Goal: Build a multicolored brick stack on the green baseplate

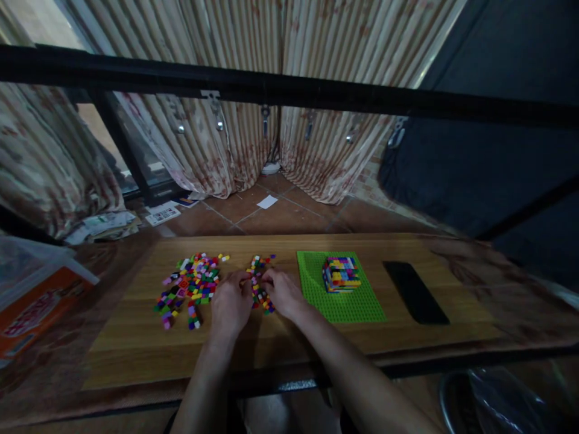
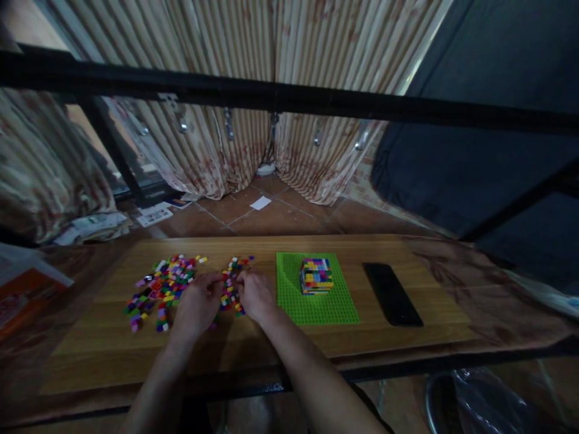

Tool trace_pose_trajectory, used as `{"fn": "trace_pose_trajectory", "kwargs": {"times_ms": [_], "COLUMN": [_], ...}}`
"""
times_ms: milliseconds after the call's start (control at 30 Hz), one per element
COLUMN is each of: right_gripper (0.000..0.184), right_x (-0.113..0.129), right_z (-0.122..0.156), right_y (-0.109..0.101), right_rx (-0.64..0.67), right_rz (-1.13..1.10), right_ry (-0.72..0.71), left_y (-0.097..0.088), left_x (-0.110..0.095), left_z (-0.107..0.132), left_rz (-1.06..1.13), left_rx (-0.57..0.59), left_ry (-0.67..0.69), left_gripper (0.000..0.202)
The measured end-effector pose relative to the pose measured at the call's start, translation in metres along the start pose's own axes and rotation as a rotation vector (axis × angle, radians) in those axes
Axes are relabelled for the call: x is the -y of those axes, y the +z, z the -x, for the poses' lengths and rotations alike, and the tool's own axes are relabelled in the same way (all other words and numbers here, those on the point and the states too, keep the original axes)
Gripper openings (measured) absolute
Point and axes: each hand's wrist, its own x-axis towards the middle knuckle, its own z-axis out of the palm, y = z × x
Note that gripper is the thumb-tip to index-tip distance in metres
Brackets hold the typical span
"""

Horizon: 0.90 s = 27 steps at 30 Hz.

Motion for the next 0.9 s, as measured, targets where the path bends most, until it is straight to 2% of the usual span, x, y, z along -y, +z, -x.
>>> {"fn": "trace_pose_trajectory", "kwargs": {"times_ms": [200,300,400,533,600,700,800,900], "right_gripper": [0.018,0.022,0.018,0.015,0.011,0.019,0.024,0.021], "right_x": [-0.002,0.002,0.011,0.01,-0.003,-0.035,-0.071,-0.097], "right_z": [0.003,0.009,0.024,0.048,0.057,0.066,0.071,0.074], "right_y": [-0.002,-0.008,-0.027,-0.069,-0.091,-0.116,-0.132,-0.136], "right_rx": [0.014,-0.022,-0.119,-0.277,-0.392,-0.509,-0.597,-0.661], "right_rz": [-0.08,-0.194,-0.326,-0.569,-0.779,-1.004,-1.032,-0.875], "right_ry": [-0.043,-0.049,-0.094,-0.138,-0.061,0.118,0.197,0.178], "left_y": [0.003,0.002,0.001,0.004,0.008,0.012,0.016,0.019], "left_x": [-0.004,-0.007,-0.008,-0.005,-0.003,-0.002,-0.003,-0.005], "left_z": [-0.003,-0.005,-0.006,-0.008,-0.009,-0.01,-0.011,-0.011], "left_rz": [0.071,0.104,0.152,0.181,0.192,0.206,0.198,0.182], "left_rx": [0.007,0.004,-0.017,-0.05,-0.041,-0.03,-0.048,-0.058], "left_ry": [0.012,0.013,0.018,0.036,0.042,0.045,0.058,0.058], "left_gripper": [0.024,0.027,0.027,0.029,0.03,0.032,0.031,0.031]}}
